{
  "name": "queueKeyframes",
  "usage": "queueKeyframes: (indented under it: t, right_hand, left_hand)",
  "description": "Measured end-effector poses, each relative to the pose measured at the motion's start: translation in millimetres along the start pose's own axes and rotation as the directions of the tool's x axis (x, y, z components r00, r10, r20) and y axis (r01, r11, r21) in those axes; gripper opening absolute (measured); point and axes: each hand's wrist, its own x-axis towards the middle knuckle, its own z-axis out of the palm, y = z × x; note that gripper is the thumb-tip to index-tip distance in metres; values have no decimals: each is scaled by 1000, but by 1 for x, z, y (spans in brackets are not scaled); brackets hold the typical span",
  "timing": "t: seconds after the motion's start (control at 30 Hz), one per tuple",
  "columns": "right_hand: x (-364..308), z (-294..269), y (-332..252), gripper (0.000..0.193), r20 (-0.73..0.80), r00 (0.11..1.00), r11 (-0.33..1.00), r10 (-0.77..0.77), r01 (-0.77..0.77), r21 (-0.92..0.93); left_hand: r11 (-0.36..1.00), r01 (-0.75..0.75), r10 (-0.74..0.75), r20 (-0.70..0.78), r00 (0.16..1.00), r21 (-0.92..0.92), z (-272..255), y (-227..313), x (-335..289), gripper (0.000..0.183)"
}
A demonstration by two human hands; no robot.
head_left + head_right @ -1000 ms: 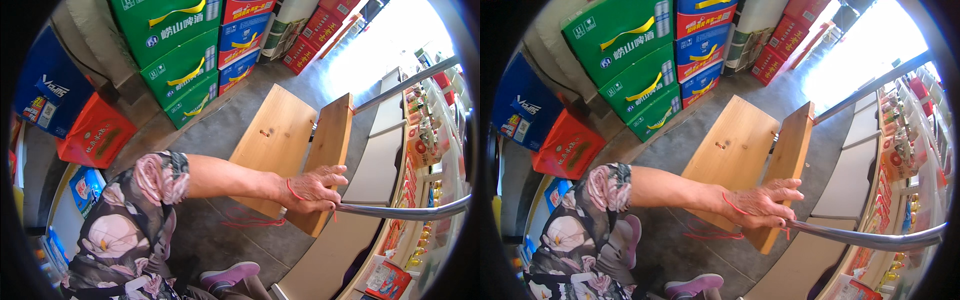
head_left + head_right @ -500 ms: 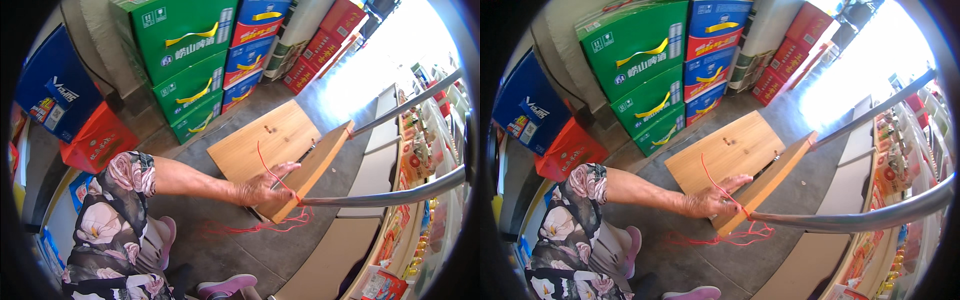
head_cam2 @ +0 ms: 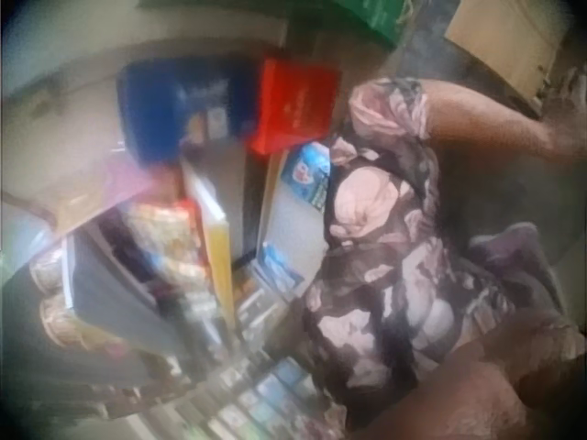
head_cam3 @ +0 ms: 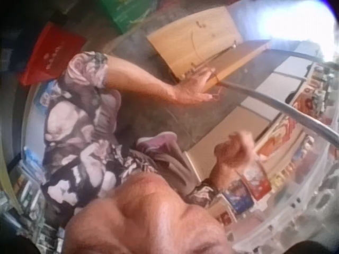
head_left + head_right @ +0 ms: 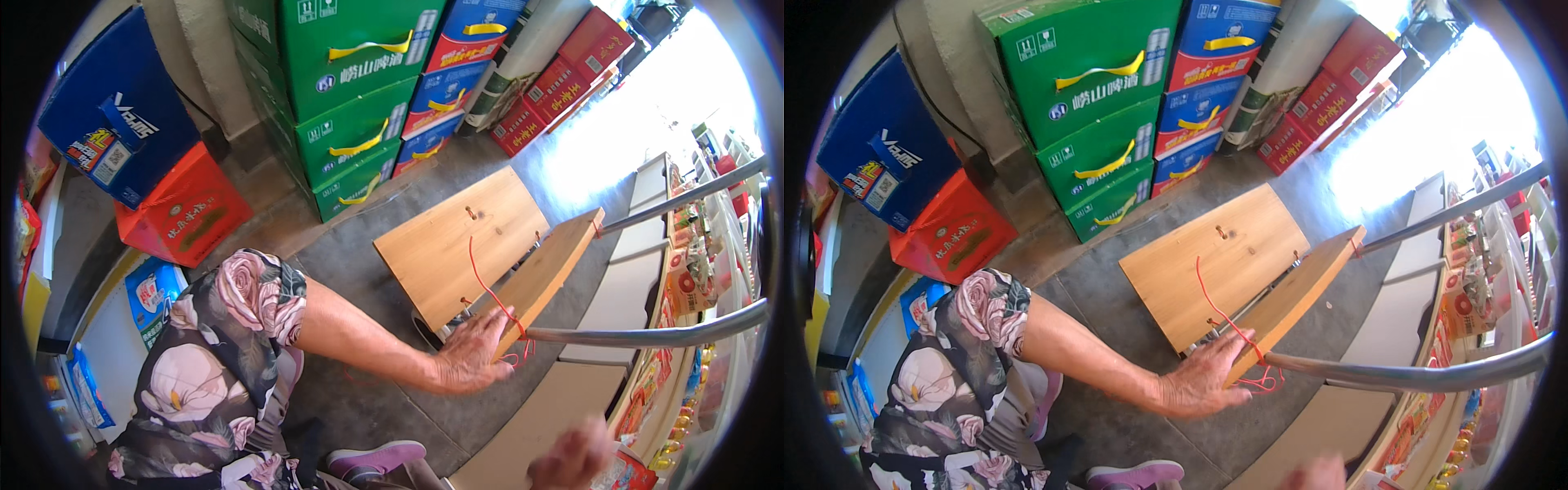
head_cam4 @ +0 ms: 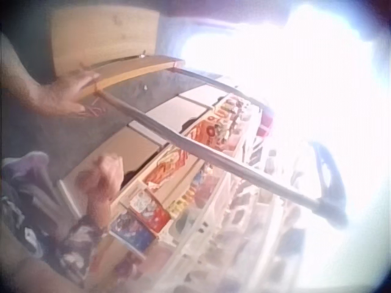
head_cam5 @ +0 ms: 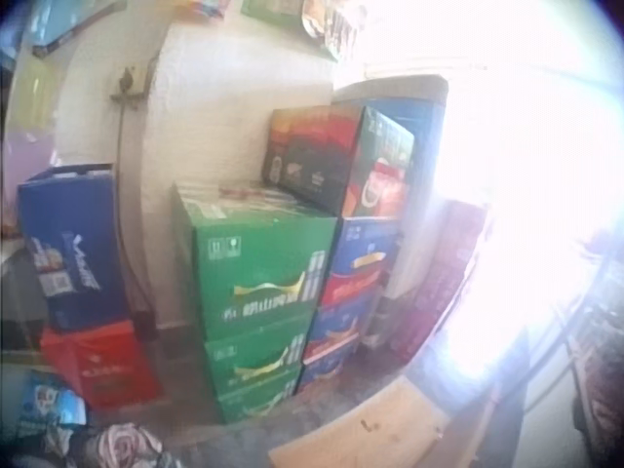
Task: The person attaches a wooden board to a metal walker frame using red string. They position the board, then tie the string through holes in the board and around the frame's metal bars to secure it.
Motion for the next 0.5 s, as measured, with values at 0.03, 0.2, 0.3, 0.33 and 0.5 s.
queueKeyframes:
  t: [0.03,0.2,0.3,0.33,0.5]
  right_hand:
    - [9,0,15,19,20,992,991,125,-124,-53]
    - [7,57,70,20,402,843,932,357,-347,-100]
    - [1,83,79,21,542,810,965,223,-263,-3]
    - [2,87,78,23,604,783,977,148,-209,32]
    - [5,112,54,25,647,754,777,116,-474,414]
  left_hand:
    - [999,-37,36,-25,999,-7,3,-2,2,80]
    - [989,-131,130,13,991,70,-17,-6,10,63]
    - [992,-109,96,183,978,63,-58,-3,25,68]
    - [983,-179,163,245,956,41,-74,-4,33,70]
    - [988,92,-25,462,887,-124,-137,-10,68,61]
